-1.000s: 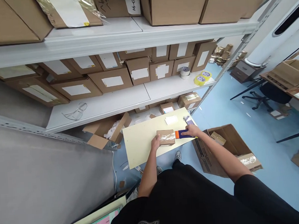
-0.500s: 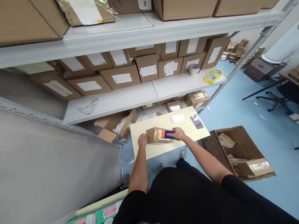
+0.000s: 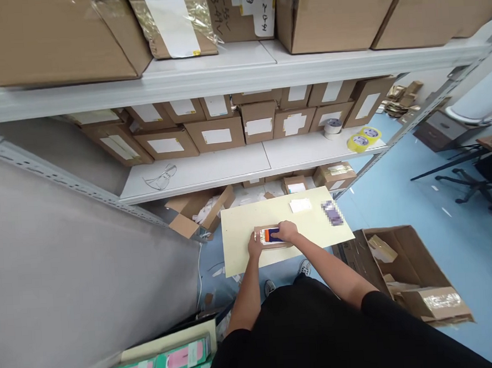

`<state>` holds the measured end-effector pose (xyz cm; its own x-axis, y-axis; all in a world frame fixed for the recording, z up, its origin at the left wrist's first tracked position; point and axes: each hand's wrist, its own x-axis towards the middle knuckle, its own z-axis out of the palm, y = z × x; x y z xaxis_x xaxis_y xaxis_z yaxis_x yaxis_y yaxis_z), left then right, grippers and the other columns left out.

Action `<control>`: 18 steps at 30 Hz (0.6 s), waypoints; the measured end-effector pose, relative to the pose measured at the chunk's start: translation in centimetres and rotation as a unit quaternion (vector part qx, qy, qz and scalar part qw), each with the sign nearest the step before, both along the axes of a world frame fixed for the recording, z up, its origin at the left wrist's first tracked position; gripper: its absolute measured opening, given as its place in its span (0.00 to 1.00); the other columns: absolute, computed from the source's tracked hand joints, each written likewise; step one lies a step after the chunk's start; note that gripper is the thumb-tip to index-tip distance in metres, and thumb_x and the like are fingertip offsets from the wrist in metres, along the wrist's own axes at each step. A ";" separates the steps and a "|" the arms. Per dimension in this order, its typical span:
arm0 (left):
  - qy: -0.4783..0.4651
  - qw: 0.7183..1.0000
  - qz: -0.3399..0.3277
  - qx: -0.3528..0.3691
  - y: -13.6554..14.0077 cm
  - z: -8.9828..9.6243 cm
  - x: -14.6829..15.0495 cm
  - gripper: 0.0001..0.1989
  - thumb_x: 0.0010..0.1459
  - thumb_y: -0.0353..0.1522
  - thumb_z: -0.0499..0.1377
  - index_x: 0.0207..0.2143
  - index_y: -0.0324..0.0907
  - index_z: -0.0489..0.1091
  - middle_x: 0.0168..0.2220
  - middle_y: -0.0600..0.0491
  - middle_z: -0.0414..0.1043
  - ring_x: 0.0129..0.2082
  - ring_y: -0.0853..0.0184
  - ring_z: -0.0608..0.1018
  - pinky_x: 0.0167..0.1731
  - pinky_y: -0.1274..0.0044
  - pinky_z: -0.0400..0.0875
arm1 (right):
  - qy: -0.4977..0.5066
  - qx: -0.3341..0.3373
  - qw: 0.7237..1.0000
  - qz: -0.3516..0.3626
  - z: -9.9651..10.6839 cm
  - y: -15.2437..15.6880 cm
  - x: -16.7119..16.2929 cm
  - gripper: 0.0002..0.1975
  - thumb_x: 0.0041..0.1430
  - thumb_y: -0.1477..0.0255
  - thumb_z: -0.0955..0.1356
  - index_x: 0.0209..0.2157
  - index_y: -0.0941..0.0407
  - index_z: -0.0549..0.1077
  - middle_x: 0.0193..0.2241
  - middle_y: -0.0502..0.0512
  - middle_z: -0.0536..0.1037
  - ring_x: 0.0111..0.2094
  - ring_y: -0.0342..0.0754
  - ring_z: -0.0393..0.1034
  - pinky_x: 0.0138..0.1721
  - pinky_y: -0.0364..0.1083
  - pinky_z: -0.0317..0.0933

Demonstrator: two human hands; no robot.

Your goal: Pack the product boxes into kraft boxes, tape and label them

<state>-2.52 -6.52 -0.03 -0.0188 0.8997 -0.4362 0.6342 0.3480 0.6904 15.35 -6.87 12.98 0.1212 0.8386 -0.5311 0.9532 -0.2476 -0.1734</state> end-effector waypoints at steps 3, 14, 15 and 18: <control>-0.005 1.000 -0.003 -0.014 -0.4 -0.3 2.9 0.30 0.74 0.47 0.44 0.67 0.41 0.65 0.60 0.41 0.76 0.59 0.55 0.79 0.57 0.69 0.72 | 0.002 -0.001 1.000 -0.008 0.2 -1.1 3.1 0.34 0.52 0.43 0.74 0.48 0.57 0.82 0.48 0.68 0.84 0.48 0.59 0.81 0.45 0.47 0.70; -0.013 0.998 -0.052 -0.023 0.7 -1.0 4.2 0.29 0.73 0.48 0.46 0.65 0.42 0.68 0.59 0.43 0.77 0.59 0.55 0.78 0.57 0.70 0.71 | -0.071 -0.031 0.993 -0.093 1.6 -9.3 22.9 0.28 0.57 0.46 0.73 0.40 0.58 0.83 0.43 0.67 0.84 0.43 0.59 0.79 0.36 0.46 0.64; -0.015 0.998 -0.053 -0.023 0.8 -1.0 4.0 0.28 0.73 0.47 0.46 0.64 0.42 0.69 0.59 0.44 0.77 0.59 0.56 0.78 0.57 0.71 0.70 | -0.071 -0.032 0.992 -0.098 1.4 -9.6 23.4 0.28 0.57 0.46 0.73 0.40 0.58 0.83 0.42 0.67 0.84 0.43 0.59 0.79 0.36 0.46 0.64; -0.018 0.998 -0.050 -0.026 1.8 -0.8 2.1 0.27 0.74 0.47 0.45 0.60 0.44 0.74 0.58 0.46 0.79 0.59 0.57 0.78 0.56 0.72 0.71 | -0.060 -0.023 0.992 -0.108 0.9 -8.9 21.4 0.28 0.57 0.46 0.73 0.39 0.58 0.83 0.41 0.66 0.84 0.42 0.58 0.78 0.35 0.45 0.62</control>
